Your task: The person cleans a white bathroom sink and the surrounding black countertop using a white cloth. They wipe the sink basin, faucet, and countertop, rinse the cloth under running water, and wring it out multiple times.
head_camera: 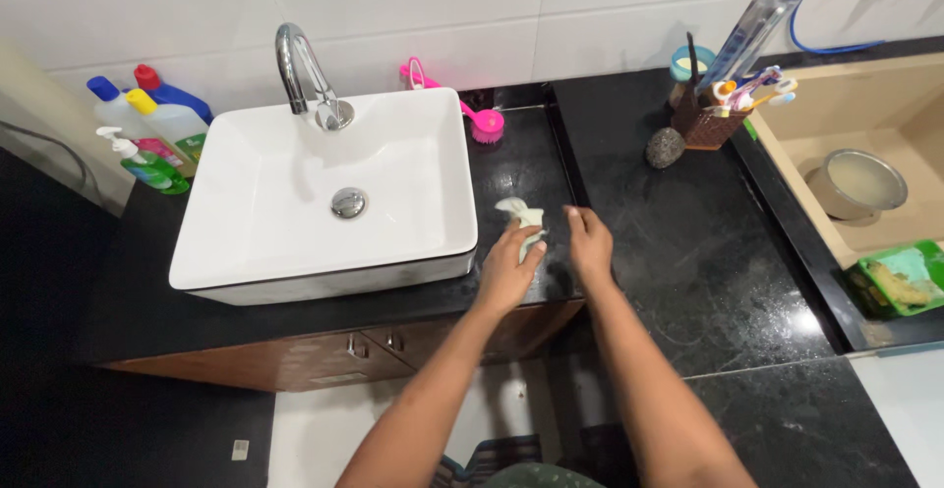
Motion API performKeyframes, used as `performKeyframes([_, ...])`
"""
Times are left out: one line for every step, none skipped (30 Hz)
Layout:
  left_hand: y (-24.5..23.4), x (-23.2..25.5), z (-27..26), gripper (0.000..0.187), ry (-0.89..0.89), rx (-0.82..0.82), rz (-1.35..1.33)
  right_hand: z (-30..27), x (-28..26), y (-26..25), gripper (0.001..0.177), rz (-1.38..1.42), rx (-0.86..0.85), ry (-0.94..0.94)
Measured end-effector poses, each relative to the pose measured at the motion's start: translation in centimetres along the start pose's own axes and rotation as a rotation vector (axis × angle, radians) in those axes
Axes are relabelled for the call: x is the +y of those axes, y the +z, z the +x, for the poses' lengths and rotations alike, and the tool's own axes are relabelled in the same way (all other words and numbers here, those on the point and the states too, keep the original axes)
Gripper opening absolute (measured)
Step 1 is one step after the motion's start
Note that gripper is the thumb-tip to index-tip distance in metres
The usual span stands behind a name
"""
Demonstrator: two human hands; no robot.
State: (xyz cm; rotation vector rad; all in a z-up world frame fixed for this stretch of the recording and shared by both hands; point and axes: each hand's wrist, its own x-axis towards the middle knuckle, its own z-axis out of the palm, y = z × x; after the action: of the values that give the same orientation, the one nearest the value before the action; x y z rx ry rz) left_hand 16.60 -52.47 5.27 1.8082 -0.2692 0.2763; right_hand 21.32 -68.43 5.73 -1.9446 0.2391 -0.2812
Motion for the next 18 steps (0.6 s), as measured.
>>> performKeyframes([-1.1, 0.9, 1.0, 0.033, 0.195, -0.037, 0.25, -0.4, 0.9, 0.4, 0.035, 0.073, 0.125, -0.07])
performKeyframes([-2.1, 1.7, 2.0, 0.033, 0.187, -0.063, 0.318, -0.8, 1.7, 0.9, 0.034, 0.079, 0.169, -0.05])
performKeyframes([-2.9, 2.4, 2.6, 0.034, 0.174, -0.092, 0.383, -1.7, 2.5, 1.8, 0.033, 0.08, 0.211, -0.024])
performKeyframes([-3.7, 2.9, 3.3, 0.036, 0.16, -0.122, 0.448, -2.6, 3.2, 2.5, 0.032, 0.081, 0.253, 0.002])
performKeyframes([-4.8, 3.2, 4.0, 0.03, -0.042, -0.106, 0.391, -3.2, 3.7, 2.9, 0.032, 0.064, 0.276, -0.016])
performKeyframes([-6.1, 3.2, 4.6, 0.027, -0.243, -0.094, 0.331, -3.6, 4.0, 3.3, 0.033, 0.047, 0.299, -0.035])
performKeyframes([-7.1, 3.2, 5.1, 0.024, -0.169, 0.004, 0.418, -4.3, 4.2, 3.6, 0.035, 0.03, 0.32, -0.049])
performKeyframes([-8.0, 3.0, 5.5, 0.02, -0.093, 0.102, 0.504, -5.1, 4.4, 3.7, 0.036, -0.031, 0.269, -0.155])
performKeyframes([-9.0, 2.7, 5.7, 0.019, -0.071, 0.137, 0.603, -5.8, 4.4, 3.7, 0.038, -0.092, 0.217, -0.262])
performKeyframes([-9.9, 2.4, 5.8, 0.021, -0.047, 0.172, 0.703, -6.4, 4.3, 3.8, 0.039, -0.153, 0.165, -0.369])
performKeyframes([-10.7, 2.0, 5.6, 0.023, -0.008, 0.193, 0.783, -6.7, 4.1, 3.8, 0.043, -0.268, 0.07, -0.487])
performKeyframes([-11.4, 1.7, 5.3, 0.026, 0.031, 0.214, 0.862, -6.9, 4.0, 3.9, 0.048, -0.383, -0.028, -0.603])
performKeyframes([-11.9, 1.4, 5.1, 0.03, 0.073, 0.236, 0.941, -6.9, 3.8, 4.0, 0.052, -0.498, -0.127, -0.718])
performKeyframes([-12.2, 1.3, 4.9, 0.032, 0.059, 0.228, 0.971, -6.8, 3.6, 4.1, 0.054, -0.547, -0.236, -0.713])
performKeyframes([-12.5, 1.2, 4.6, 0.033, 0.042, 0.221, 1.004, -6.7, 3.5, 4.4, 0.056, -0.591, -0.348, -0.706])
performKeyframes([-12.7, 1.1, 4.4, 0.035, 0.025, 0.213, 1.037, -6.4, 3.4, 4.7, 0.059, -0.635, -0.46, -0.698])
performKeyframes([-12.8, 1.1, 4.2, 0.035, 0.043, 0.221, 1.054, -5.9, 3.4, 5.2, 0.059, -0.655, -0.464, -0.69])
performKeyframes([-12.8, 1.2, 4.1, 0.034, 0.061, 0.229, 1.07, -5.2, 3.5, 5.6, 0.058, -0.675, -0.467, -0.681])
